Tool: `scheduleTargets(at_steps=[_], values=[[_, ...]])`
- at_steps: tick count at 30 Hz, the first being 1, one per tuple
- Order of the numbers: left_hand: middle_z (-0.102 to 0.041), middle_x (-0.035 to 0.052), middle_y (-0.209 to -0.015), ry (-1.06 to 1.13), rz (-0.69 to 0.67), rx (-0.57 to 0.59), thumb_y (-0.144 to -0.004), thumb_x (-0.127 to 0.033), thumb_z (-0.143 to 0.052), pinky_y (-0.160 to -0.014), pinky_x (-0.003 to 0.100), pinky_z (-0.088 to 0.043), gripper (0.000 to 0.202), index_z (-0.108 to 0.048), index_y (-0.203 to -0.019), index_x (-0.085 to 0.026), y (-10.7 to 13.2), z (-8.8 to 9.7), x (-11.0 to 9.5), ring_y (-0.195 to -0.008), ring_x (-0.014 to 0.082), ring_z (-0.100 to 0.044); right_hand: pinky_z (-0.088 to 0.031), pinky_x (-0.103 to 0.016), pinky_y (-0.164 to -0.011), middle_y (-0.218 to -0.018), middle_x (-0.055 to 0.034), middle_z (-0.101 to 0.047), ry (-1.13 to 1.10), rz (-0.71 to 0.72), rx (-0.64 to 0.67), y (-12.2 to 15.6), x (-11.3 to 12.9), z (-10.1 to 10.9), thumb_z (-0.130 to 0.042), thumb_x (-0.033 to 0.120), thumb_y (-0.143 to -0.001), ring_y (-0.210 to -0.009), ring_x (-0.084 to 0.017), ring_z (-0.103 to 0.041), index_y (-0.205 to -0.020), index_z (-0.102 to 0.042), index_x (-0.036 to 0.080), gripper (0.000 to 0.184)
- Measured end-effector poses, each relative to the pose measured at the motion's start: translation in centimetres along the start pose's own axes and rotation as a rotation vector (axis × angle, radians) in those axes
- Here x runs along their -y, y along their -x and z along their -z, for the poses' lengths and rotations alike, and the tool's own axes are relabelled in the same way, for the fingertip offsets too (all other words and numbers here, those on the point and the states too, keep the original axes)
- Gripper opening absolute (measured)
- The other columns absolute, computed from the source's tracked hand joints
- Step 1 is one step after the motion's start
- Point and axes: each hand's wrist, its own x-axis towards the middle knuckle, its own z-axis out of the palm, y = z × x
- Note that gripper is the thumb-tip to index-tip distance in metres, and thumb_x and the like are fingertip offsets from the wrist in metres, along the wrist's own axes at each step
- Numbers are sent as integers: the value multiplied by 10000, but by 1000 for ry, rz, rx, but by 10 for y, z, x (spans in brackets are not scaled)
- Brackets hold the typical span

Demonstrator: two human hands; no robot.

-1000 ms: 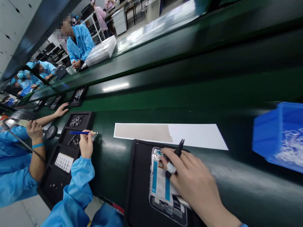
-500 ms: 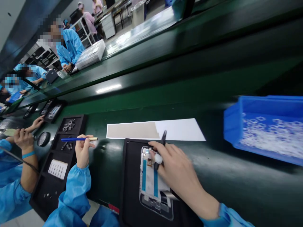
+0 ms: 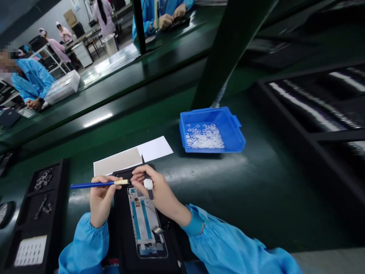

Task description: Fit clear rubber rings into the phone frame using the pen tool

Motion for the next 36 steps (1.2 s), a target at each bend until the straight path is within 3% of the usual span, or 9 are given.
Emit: scheduleTargets(at_steps=[13,21,36], values=[[-700,14,-896,-38,-41,-82,-887,-314,-670,-649,242,-614,230,-463,-933,-226,11,-8,13,-840,178,-740,-541,-313,-688,-816,-13,-645,106,42,7,7,-4,-6,-627,249,-876,-731,-183,-636,-1017,-576,232,150],[-698,4,-888,2,-61,-108,-897,-294,-664,-620,207,-604,218,-460,-934,-228,10,-7,14,-837,166,-741,-572,-338,-754,-904,-46,-676,44,31,5,6,1,-4,-578,259,-918,-825,-200,-675,-1034,-566,230,121],[-706,10,-915,108,40,-112,-884,-299,-683,-649,224,-611,241,-460,-934,-223,14,-10,18,-872,178,-739,-578,-301,-691,-879,-36,-674,142,117,-68,9,-4,-8,-632,224,-876,-769,-190,-674,-1016,-592,229,145]])
